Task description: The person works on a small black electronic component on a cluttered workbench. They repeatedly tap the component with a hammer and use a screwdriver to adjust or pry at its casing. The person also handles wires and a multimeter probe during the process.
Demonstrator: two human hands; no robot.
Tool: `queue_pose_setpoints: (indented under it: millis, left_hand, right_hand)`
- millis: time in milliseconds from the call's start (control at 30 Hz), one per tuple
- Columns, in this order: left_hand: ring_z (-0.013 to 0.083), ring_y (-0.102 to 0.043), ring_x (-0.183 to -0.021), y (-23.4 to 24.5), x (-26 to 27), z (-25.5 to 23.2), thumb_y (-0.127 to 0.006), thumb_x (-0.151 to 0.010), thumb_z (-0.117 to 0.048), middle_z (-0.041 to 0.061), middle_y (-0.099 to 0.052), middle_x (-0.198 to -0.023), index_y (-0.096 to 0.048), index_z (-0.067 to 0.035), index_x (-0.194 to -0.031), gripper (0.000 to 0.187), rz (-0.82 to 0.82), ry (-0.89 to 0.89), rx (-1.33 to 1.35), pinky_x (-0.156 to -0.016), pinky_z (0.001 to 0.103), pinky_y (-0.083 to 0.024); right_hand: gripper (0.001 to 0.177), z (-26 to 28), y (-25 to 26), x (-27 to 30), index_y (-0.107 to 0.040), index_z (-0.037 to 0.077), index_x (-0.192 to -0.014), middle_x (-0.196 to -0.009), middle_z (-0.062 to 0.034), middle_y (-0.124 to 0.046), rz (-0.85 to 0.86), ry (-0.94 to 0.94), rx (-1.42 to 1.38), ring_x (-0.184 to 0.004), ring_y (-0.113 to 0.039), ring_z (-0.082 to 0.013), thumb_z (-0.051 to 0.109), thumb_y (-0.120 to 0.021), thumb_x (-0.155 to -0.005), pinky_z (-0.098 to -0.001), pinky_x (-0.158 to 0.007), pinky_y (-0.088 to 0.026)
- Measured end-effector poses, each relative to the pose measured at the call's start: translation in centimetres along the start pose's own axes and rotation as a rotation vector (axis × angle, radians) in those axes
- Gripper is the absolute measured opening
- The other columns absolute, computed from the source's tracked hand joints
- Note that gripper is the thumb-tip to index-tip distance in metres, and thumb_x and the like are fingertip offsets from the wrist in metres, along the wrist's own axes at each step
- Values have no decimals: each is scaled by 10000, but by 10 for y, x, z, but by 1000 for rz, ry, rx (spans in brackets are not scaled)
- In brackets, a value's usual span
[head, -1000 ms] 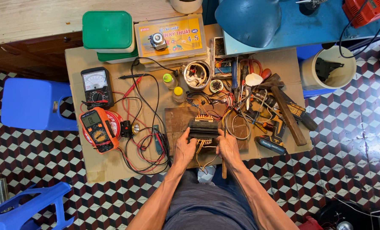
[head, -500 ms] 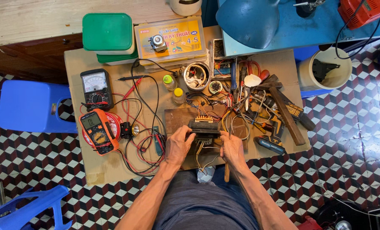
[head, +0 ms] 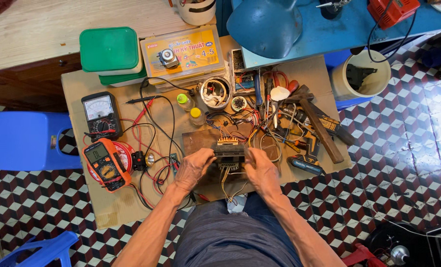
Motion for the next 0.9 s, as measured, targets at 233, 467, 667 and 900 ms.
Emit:
queue_pose_setpoints:
  millis: [233,467,667,900]
  left_hand:
    - [360,-691,-886,13,-6,-20,-715,-925,-116,134,-704,-1031,-628,-56,-1084,191,-13,-52,-23,-722,417,-556]
    - [316,-736,-953,29,-13,-45,-728,-931,-178,120,-734,-1071,-654,-68,-1136,245,-205,37,61,-796,397,-591]
    - [334,-664,-1121,-19,8,-40,-726,-908,-165,148,-694,-1186,-657,-49,-1173,297,-82,120,-60,-933,419,-546]
    - [388,-439,-1341,-66,22,-44,-697,-868,-217,195,-510,-1450,-520,12,-1386,593,-28,40,-318,-1129,497,-351]
  right_hand:
    - [323,15,1,-20,-681,124,-1139,-1066,-88,-671,219,233,363,-786,-706,-311,38,-682,-827,-430,-640,-562]
    - [170,1,60,-20,-722,47,-1070,-888,-33,-664,193,85,-18,-729,-641,-194,72,-657,-915,-323,-607,-507]
    - [179,-34,80,-10,-734,8,-966,-608,15,-527,19,-648,-497,-498,-428,-63,185,-724,-944,-233,-462,-313]
    - [199,-111,112,-4,-610,45,-888,-490,24,-405,-270,-823,-933,-345,-307,-74,204,-715,-946,-246,-332,-207]
Point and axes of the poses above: each hand's wrist, its own x-axis away from the middle knuckle, its own y-axis out of the back of the hand, z = x × y, the point moved 2 cm from there along -x, towards the middle knuckle
